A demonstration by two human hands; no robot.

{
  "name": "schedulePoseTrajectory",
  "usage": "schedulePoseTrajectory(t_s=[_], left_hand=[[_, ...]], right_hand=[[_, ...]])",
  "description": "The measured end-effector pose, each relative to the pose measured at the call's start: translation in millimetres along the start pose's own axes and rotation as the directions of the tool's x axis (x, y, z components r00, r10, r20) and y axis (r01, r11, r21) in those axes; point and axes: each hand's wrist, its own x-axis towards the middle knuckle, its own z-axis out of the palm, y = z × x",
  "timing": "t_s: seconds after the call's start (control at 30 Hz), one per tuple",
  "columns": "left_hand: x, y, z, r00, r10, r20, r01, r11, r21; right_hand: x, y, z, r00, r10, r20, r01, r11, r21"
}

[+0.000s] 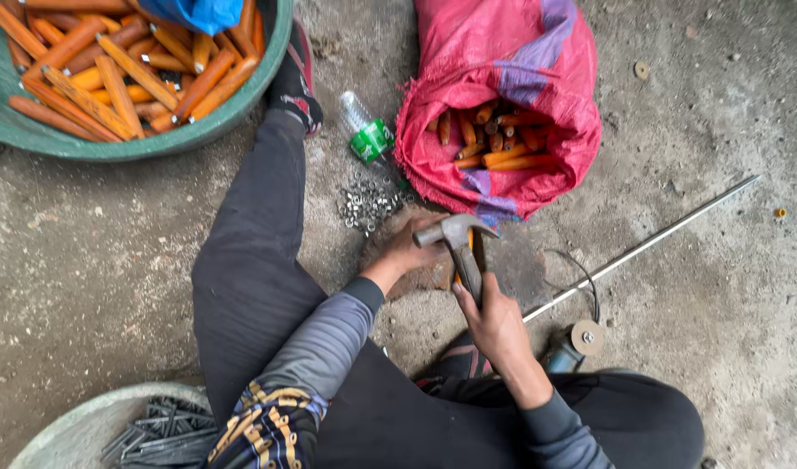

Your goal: The person sits on the ground and repeatedly hammers small metal rings onto the ends of orange cylindrical rods. They pick up a rod, place a ring on its tip, and strike it with a hammer to secure it, then place the finished rod into a green basin. The process is repeated for multiple rods.

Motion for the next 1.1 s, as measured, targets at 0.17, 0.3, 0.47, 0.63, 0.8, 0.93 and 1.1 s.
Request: schedulePoseTrajectory(t_s=[0.17,0.3,0.47,0.63,0.8,0.93,1.1], left_hand=[[10,11,-3,0.929,-0.358,0.089,0.366,0.925,-0.099],[24,41,-19,0.926,-0.355,0.130,0.374,0.811,-0.451],[30,65,-29,0.931,-0.335,0.141,0.339,0.658,-0.672],[26,53,-25,0.957,-0.280,0.078,0.250,0.655,-0.714],[19,33,-19,0.978,-0.189,0.086,0.204,0.806,-0.555],[12,26,-17,0.938,-0.327,0.120,0.345,0.914,-0.212],[5,19,-17,0.999,-0.038,-0.017,0.037,0.998,-0.056]], right_hand=[[-5,10,-11,0.948,0.311,0.061,-0.317,0.930,0.188],[1,7,-21,0.954,0.299,0.021,-0.266,0.812,0.520],[6,12,-24,0.931,0.342,0.125,-0.325,0.625,0.710],[4,15,-22,0.934,0.339,0.114,-0.323,0.662,0.677],[-1,10,-24,0.951,0.298,0.081,-0.282,0.733,0.619],[0,3,-26,0.970,0.243,0.010,-0.230,0.902,0.367],[-5,-9,-37,0.979,0.202,0.038,-0.204,0.930,0.304]])
